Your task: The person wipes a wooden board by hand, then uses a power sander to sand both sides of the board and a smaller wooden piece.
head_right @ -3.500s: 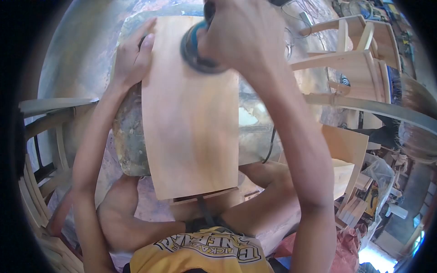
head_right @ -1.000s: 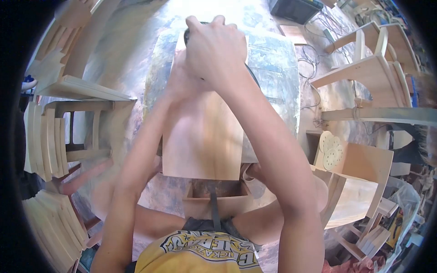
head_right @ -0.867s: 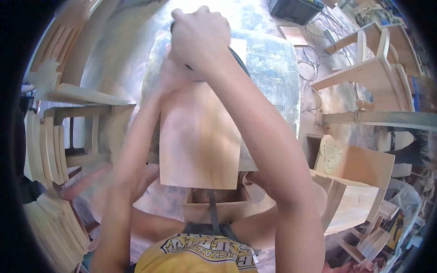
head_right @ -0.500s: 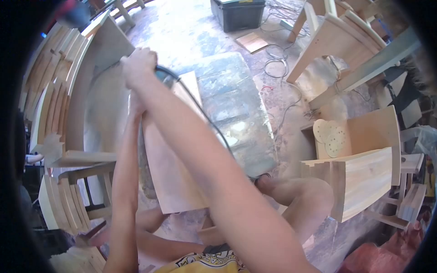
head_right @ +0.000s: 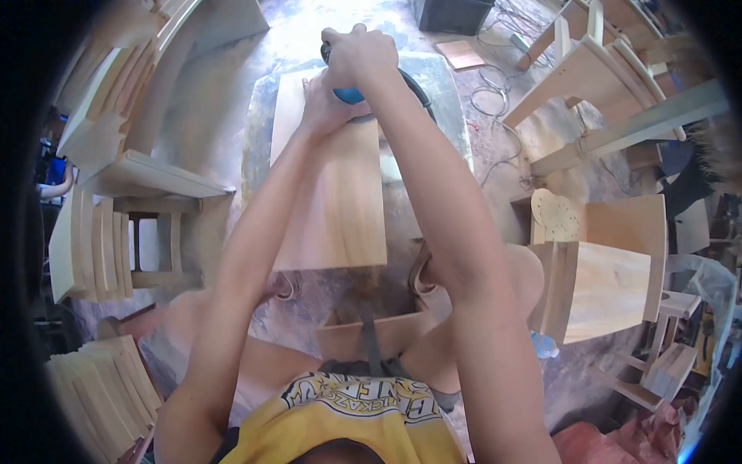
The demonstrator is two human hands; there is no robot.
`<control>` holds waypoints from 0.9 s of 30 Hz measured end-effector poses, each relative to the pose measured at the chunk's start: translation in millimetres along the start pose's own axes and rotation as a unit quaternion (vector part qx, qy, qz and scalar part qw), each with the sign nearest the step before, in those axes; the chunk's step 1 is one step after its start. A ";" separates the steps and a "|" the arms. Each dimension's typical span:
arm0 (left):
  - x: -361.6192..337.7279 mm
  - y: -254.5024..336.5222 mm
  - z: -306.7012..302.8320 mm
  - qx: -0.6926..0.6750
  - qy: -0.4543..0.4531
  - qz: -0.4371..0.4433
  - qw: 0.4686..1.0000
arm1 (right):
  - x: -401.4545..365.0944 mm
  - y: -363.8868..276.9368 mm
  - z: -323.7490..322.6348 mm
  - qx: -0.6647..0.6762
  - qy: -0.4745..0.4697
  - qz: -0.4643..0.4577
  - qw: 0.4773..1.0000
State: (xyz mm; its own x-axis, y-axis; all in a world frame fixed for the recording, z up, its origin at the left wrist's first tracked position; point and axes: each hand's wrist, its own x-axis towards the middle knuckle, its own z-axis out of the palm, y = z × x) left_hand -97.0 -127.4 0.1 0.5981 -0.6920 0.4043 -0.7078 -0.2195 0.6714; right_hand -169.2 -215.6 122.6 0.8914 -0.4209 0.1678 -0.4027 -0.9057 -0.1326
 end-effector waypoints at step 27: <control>-134.9 52.1 -17.4 0.171 -0.103 -0.067 0.978 | 50.6 29.2 5.0 -0.097 -0.033 0.105 0.989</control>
State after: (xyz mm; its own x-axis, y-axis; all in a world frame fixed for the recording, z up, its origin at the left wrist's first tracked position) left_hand -208.1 -33.4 -8.6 0.6308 -0.7574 0.1686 -0.7331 -0.5105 0.4494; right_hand -134.8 -263.1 122.4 0.7925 -0.6030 0.0913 -0.6076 -0.7936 0.0325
